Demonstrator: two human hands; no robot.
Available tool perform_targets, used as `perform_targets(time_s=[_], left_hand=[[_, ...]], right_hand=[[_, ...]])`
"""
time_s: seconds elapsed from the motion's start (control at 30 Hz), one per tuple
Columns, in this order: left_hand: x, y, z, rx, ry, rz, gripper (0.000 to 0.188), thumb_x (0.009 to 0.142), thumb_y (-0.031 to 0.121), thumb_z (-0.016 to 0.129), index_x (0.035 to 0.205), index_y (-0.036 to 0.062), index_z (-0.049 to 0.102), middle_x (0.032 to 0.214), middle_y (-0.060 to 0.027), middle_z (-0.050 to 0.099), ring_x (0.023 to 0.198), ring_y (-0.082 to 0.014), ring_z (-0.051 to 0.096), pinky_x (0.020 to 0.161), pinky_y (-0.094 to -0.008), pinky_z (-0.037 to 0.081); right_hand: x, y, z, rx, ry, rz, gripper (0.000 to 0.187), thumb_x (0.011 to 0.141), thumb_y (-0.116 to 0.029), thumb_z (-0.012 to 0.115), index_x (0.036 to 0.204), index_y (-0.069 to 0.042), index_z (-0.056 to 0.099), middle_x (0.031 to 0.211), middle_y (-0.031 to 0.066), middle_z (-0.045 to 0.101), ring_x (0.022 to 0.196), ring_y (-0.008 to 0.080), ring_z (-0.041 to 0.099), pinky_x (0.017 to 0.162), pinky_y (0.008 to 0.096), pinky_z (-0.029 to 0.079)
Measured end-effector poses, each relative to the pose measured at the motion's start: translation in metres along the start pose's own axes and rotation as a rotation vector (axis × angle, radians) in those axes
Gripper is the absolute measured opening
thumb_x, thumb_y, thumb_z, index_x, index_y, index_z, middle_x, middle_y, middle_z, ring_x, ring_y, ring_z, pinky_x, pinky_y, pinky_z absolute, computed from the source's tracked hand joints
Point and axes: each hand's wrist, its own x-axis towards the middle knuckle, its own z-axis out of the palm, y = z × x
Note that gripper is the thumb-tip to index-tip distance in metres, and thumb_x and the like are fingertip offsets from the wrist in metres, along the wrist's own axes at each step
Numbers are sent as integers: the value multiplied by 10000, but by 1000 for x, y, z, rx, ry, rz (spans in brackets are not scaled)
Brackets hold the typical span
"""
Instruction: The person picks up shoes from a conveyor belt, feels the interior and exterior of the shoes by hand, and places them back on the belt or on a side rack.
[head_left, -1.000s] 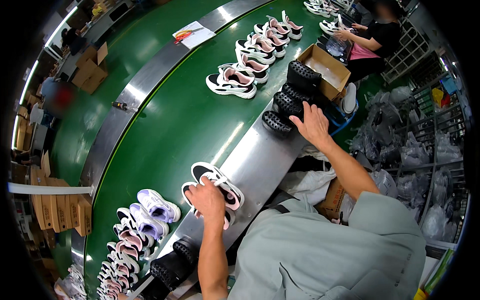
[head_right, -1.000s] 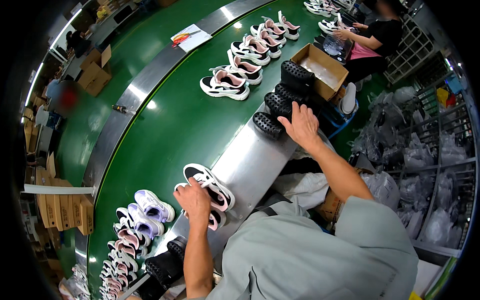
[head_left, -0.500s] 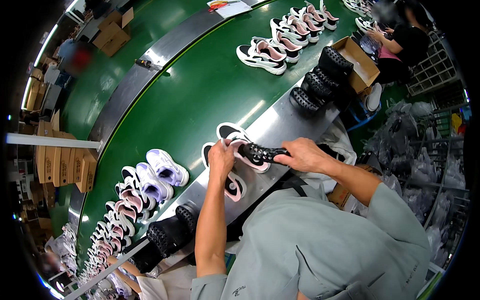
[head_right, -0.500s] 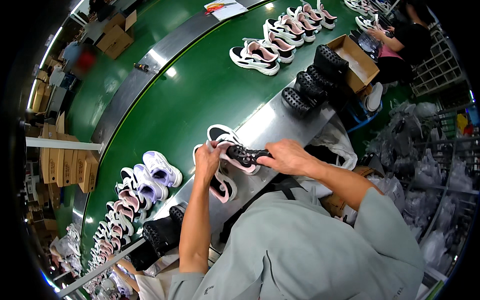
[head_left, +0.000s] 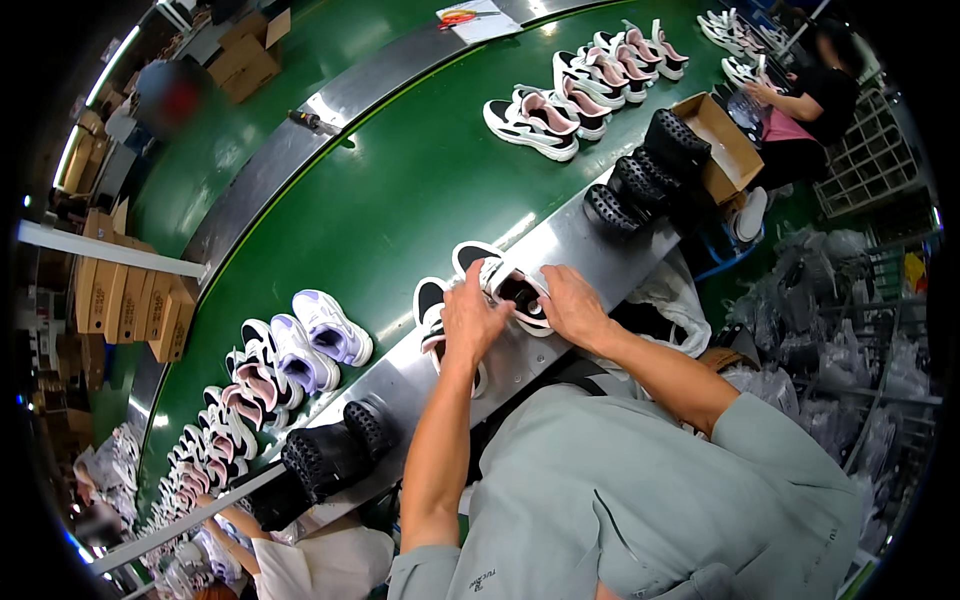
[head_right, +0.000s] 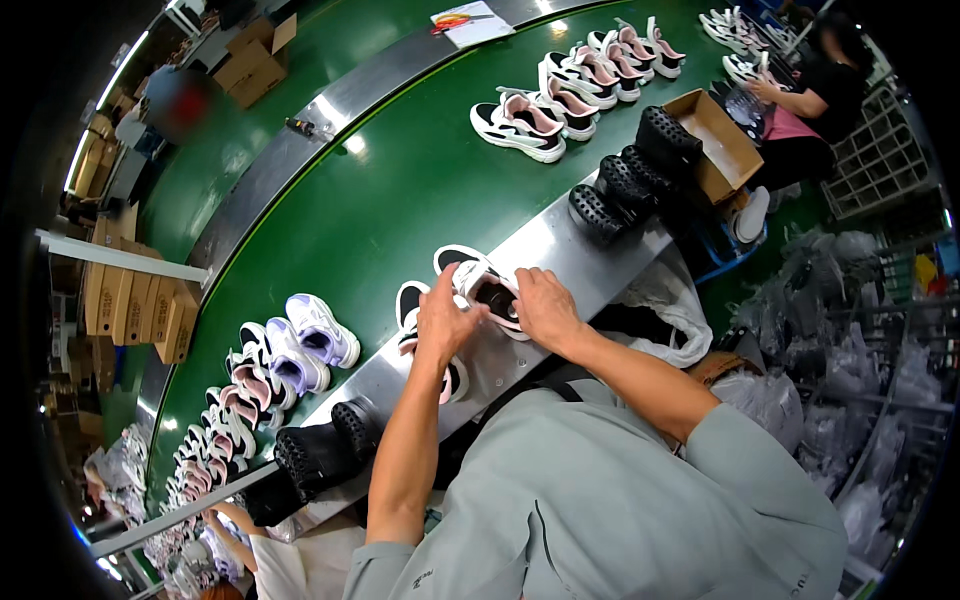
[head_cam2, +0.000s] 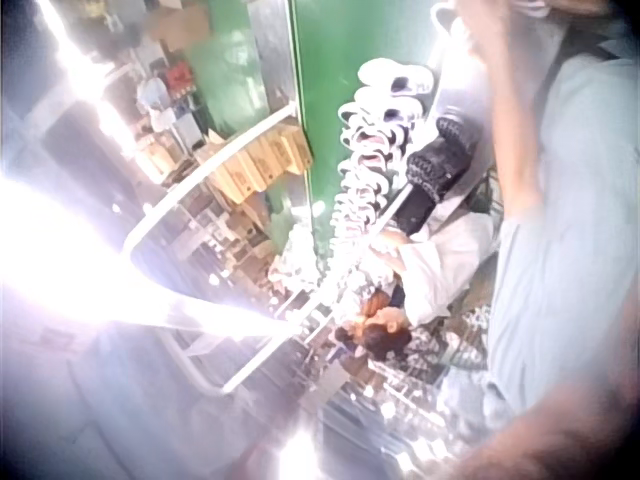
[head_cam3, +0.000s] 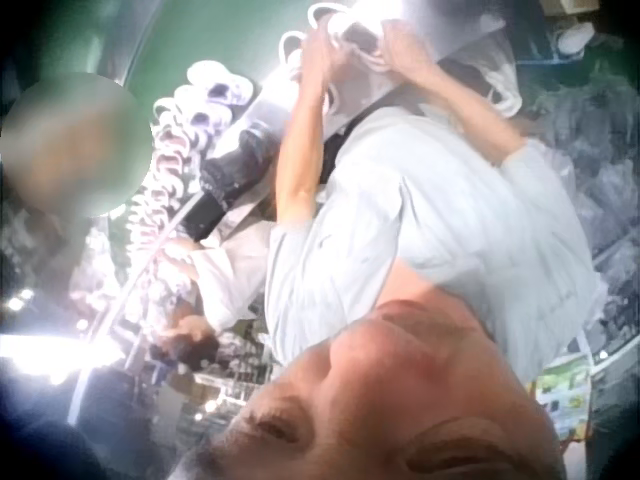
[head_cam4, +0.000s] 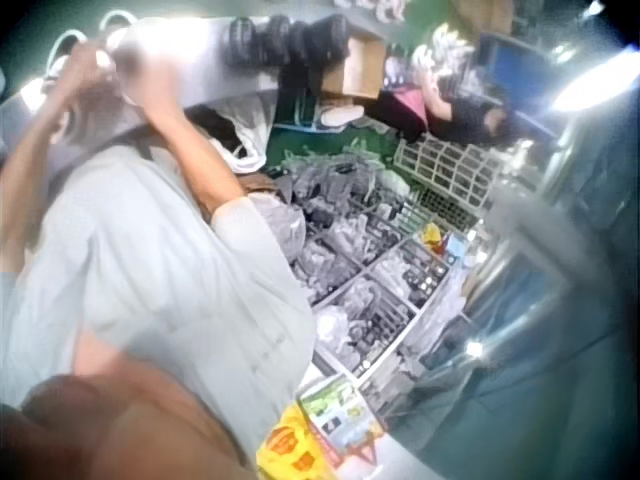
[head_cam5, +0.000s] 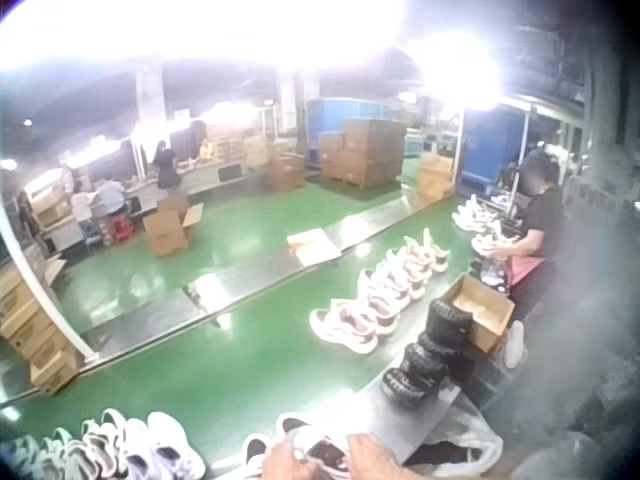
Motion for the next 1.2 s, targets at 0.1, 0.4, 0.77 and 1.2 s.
perform_targets(time_s=[0.1,0.4,0.77,1.2], left_hand=[[-8,29,9,198,-230,-333,811,738,290,821,1423,93,433,986,-228,704,1038,-417,628,902,-512,449],[-48,66,-20,373,294,-37,712,747,148,809,1379,27,503,1145,-201,607,1161,-375,542,1041,-530,383],[-107,20,39,-166,291,-727,515,896,231,675,1332,-18,560,1055,-276,625,956,-451,599,870,-515,492],[-254,-56,-175,739,826,-729,503,832,313,801,1181,-17,652,1097,-174,633,1030,-384,566,930,-470,456]], right_hand=[[11,23,24,-59,-255,121,294,838,-168,719,1026,14,586,903,244,672,858,418,682,773,508,542],[35,45,56,-111,-250,129,283,856,-247,693,1052,-54,629,860,205,697,749,415,699,688,511,565],[39,38,28,-216,-449,15,481,869,-427,710,1072,-4,601,887,228,694,834,433,687,735,530,544],[11,-88,12,283,-541,4,294,917,-229,722,840,23,591,659,126,606,582,235,549,585,366,459]])
